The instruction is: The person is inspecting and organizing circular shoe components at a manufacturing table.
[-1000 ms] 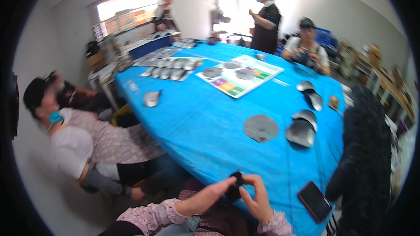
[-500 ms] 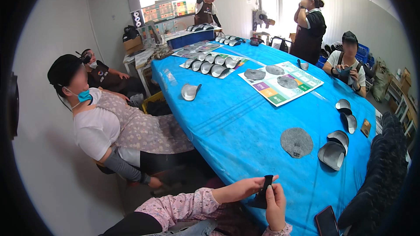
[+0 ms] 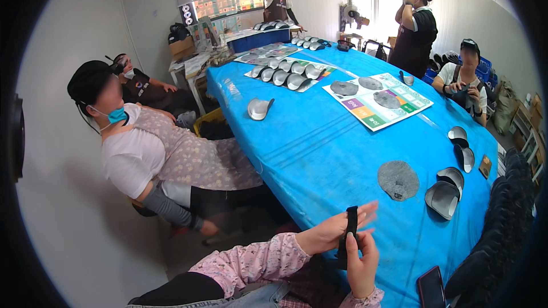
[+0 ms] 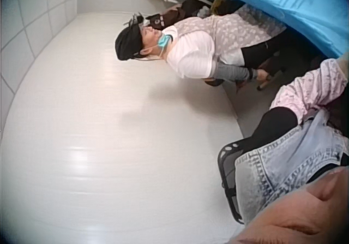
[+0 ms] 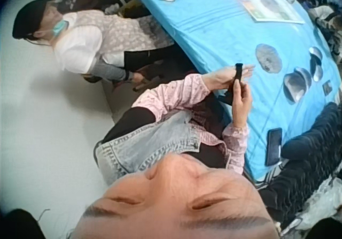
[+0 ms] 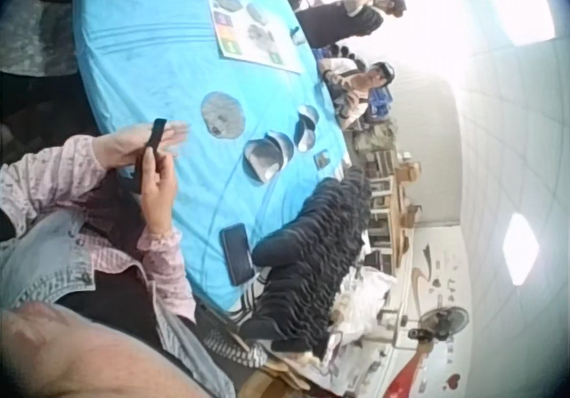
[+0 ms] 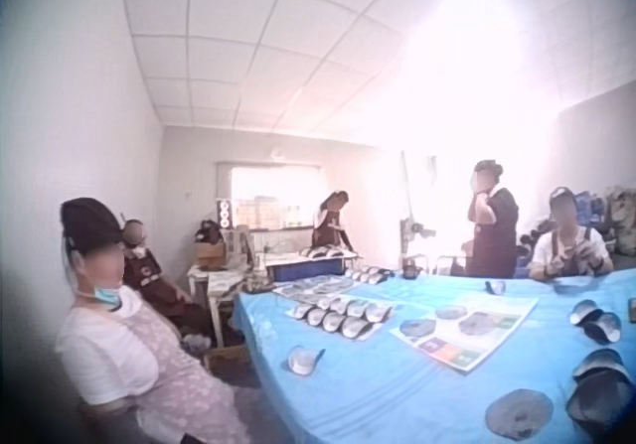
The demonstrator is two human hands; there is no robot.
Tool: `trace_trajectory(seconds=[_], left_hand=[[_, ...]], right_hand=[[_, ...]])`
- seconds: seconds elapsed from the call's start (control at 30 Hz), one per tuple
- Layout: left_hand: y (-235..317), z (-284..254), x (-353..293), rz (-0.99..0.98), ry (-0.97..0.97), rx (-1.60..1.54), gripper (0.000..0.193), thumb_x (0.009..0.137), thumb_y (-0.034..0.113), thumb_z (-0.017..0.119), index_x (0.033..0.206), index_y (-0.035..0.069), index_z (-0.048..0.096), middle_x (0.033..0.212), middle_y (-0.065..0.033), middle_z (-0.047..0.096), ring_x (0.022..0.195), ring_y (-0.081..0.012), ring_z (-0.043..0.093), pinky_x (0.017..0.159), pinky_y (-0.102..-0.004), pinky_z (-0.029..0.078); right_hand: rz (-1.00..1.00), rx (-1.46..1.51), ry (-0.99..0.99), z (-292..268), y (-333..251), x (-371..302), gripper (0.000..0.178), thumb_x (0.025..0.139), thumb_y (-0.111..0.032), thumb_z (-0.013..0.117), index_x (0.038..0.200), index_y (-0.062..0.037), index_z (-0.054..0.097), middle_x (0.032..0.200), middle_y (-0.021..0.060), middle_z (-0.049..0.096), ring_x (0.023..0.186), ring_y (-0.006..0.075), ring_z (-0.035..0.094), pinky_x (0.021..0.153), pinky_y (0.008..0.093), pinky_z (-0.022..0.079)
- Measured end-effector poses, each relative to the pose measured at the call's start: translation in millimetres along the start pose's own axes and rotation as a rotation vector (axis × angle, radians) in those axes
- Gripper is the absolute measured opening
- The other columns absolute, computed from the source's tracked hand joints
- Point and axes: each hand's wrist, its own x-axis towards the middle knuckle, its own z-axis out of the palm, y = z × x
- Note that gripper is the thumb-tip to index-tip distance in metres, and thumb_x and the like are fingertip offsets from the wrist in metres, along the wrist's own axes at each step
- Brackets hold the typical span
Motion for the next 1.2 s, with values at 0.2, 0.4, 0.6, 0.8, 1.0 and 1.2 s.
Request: trace_trajectory(seconds=[0.2,0.4,0.6,0.8,1.0,1.2], left_hand=[[-13,-27,31,0.373,0.502,0.809,0.091,0.089,0.057,0.05,0.149,0.012,-0.002,0.15,-0.0252,0.006,0.14,-0.0373,0.011,0.112,-0.0472,0.018],[-29,-49,28,0.456,0.303,1.514,0.059,0.091,0.026,0.055,0.143,0.012,0.03,0.15,-0.0204,0.017,0.139,-0.0391,0.016,0.111,-0.053,0.017],[-16,-31,33,0.273,0.391,2.129,0.044,0.09,0.009,0.051,0.133,0.01,0.044,0.146,-0.0206,0.026,0.135,-0.0402,0.024,0.109,-0.054,0.023],[32,5,42,0.368,0.355,-0.211,0.043,0.093,0.015,0.049,0.133,0.006,0.038,0.141,-0.0169,0.032,0.128,-0.0346,0.037,0.104,-0.0477,0.036],[82,74,-1,0.46,-0.055,-0.496,0.044,0.093,0.017,0.048,0.133,0.006,0.035,0.133,-0.015,0.041,0.115,-0.0258,0.049,0.094,-0.0408,0.046],[8,34,40,0.907,-0.032,1.801,0.036,0.083,0.007,0.055,0.119,0.009,0.051,0.105,-0.0097,0.055,0.093,-0.0211,0.057,0.081,-0.0342,0.045]], right_hand=[[-0.277,-0.362,-0.041,22,2,-2,0.018,0.082,-0.011,0.068,0.08,0.0024,0.056,0.069,0.0155,0.058,0.059,0.0287,0.056,0.054,0.0334,0.041],[-0.245,-0.369,-0.115,24,-8,-3,0.018,0.08,-0.013,0.07,0.075,0.0,0.059,0.065,0.0147,0.058,0.058,0.0309,0.057,0.052,0.0346,0.042],[-0.576,-0.617,-0.206,44,-16,-14,0.018,0.072,-0.012,0.075,0.075,-0.0036,0.059,0.067,0.0114,0.059,0.059,0.0309,0.058,0.053,0.0377,0.043],[-0.554,-0.552,-0.291,32,7,-14,0.018,0.073,-0.013,0.073,0.08,-0.0051,0.059,0.069,0.0102,0.059,0.064,0.0299,0.058,0.058,0.039,0.043],[-0.42,-0.054,-0.57,29,35,-28,0.017,0.08,-0.009,0.068,0.093,-0.0019,0.059,0.09,0.0166,0.059,0.083,0.0328,0.057,0.072,0.037,0.046],[-0.474,-0.316,-0.3,39,-5,-33,0.015,0.078,-0.011,0.071,0.086,-0.0023,0.062,0.075,0.0146,0.062,0.065,0.0328,0.059,0.058,0.0363,0.046]])
